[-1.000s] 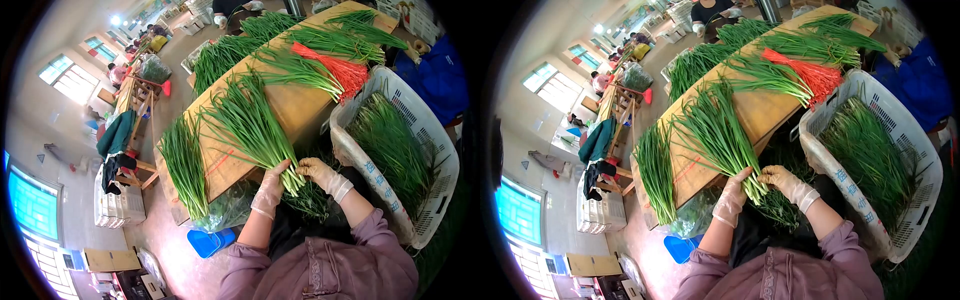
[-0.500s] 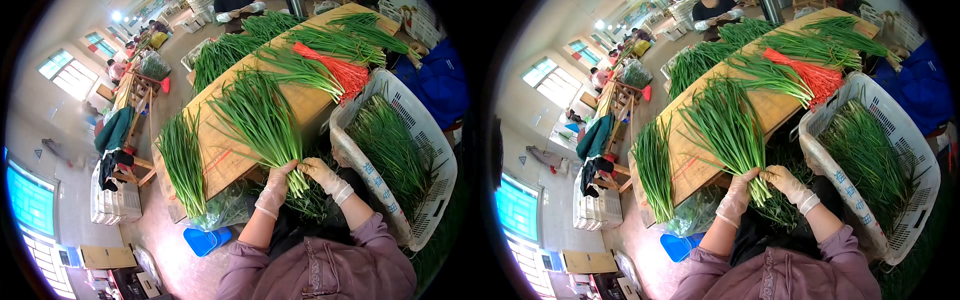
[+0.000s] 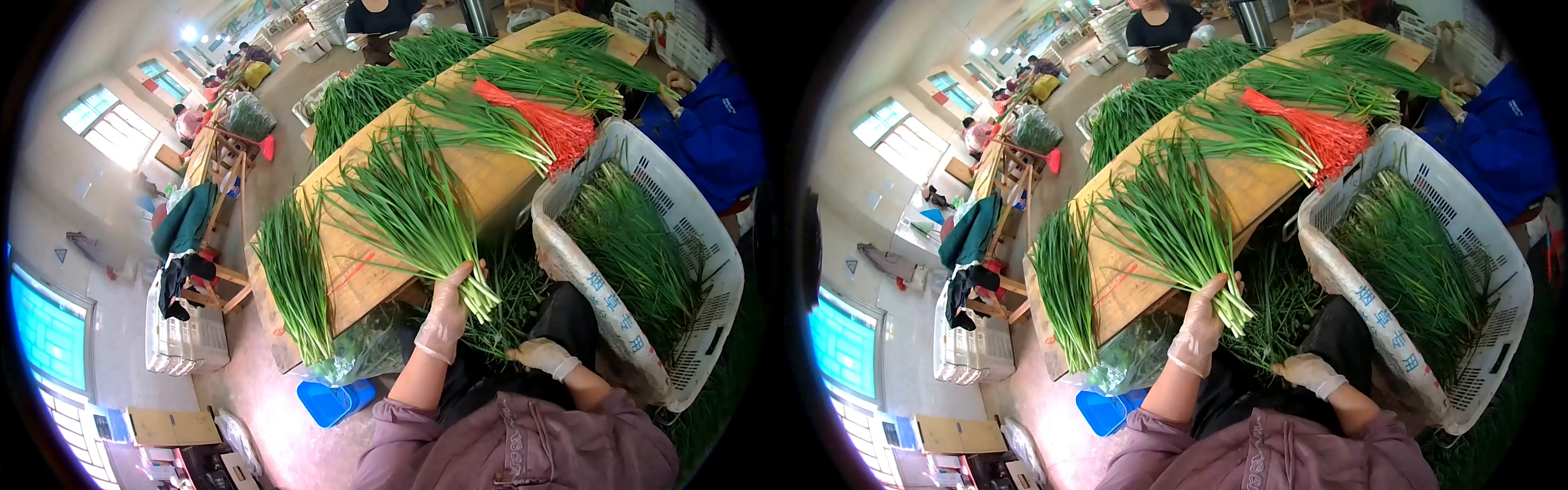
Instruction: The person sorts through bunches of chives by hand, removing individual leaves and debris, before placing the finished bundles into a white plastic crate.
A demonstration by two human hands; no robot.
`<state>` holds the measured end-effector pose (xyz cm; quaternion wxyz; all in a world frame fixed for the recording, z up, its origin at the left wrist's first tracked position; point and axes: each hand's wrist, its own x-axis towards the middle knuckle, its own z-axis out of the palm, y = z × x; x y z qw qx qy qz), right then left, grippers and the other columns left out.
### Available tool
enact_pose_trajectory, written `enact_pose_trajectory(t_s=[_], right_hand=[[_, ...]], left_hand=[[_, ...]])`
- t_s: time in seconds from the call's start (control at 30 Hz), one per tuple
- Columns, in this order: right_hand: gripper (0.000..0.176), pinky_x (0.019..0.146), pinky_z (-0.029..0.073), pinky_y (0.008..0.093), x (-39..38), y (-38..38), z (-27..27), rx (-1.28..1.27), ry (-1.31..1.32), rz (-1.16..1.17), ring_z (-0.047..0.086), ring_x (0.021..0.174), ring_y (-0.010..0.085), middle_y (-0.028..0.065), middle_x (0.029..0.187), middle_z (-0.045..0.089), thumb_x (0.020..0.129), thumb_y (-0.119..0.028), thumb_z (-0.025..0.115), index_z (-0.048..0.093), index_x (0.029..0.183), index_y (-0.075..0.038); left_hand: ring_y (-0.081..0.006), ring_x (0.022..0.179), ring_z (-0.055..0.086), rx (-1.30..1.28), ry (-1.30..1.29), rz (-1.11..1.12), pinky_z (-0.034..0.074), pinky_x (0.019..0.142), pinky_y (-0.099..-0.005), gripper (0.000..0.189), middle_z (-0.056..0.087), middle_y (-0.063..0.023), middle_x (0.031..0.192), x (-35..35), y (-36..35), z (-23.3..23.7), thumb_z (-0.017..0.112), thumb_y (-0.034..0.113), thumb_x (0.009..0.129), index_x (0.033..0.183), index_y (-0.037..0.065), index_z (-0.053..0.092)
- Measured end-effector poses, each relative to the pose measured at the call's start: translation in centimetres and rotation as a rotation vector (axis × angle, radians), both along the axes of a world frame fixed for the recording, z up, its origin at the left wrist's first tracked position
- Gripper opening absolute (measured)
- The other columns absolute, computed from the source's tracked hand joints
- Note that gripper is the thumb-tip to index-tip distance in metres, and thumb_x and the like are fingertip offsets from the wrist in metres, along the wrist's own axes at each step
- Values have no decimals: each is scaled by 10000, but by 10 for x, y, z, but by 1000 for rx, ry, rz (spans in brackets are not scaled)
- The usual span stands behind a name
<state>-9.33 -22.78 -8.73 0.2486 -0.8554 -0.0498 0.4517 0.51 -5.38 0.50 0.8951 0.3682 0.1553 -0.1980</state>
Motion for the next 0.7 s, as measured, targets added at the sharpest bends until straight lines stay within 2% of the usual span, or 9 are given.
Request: enact_pose_trajectory(t_s=[0.07,0.13,0.2,0.27,0.33,0.37,0.5,0.63,0.7], right_hand=[[555,759,442,356,18,-2,1,185,-641,-357,593,786,266,113,802,624,850,-527,376,600,913,-23],[634,741,444,312,48,-4,54,794,-304,-759,581,787,200,72,849,620,806,-619,387,590,960,-39],[672,716,440,275,69,9,90,1101,38,-904,557,800,145,51,864,606,738,-682,442,578,957,-62],[667,641,464,266,89,17,99,1176,83,-807,572,738,150,65,842,614,683,-691,509,591,928,-77],[675,541,478,280,101,29,107,901,370,-586,582,665,149,67,822,621,641,-689,558,604,929,-81],[672,458,472,306,98,38,109,909,488,-611,587,610,158,65,803,625,620,-667,599,613,946,-80],[532,715,480,278,94,68,95,1161,621,-505,588,809,163,66,977,621,722,-441,626,575,1090,-59],[429,696,476,257,86,81,101,1177,509,-477,578,783,141,74,952,618,729,-230,653,560,1103,-41],[401,699,475,261,85,86,109,1154,286,-490,578,766,131,70,886,622,697,-120,680,571,1074,-36]], left_hand=[[-230,752,607,-7,35,5,528,689,-326,232,597,-139,845,-12,0,1,576,38,786,988,-41,493],[-218,755,607,80,44,-142,521,681,-312,266,611,-151,902,-24,5,4,589,103,792,1008,-36,521],[-213,775,606,43,58,-212,517,689,-318,314,616,-151,917,-39,6,5,605,129,787,1041,-36,525],[-216,843,599,-1,81,-326,508,732,-340,373,606,-144,966,-52,9,-6,624,164,779,1076,-31,512],[-223,873,592,-116,23,-354,503,757,-358,381,584,-139,1030,-68,4,-4,627,163,777,1076,-38,503],[-226,896,583,-183,92,-422,498,774,-366,374,571,-131,1056,-71,6,-13,628,142,773,1081,-23,497],[-210,867,582,-239,106,-473,488,790,-358,293,582,-118,960,-74,24,-35,631,122,774,1018,10,513],[-196,864,578,-84,51,-515,468,809,-334,402,581,-96,949,-75,31,-42,671,75,730,1077,21,476],[-188,888,567,31,-23,-384,455,823,-327,451,571,-88,975,-75,38,-33,677,56,719,1109,25,454]])
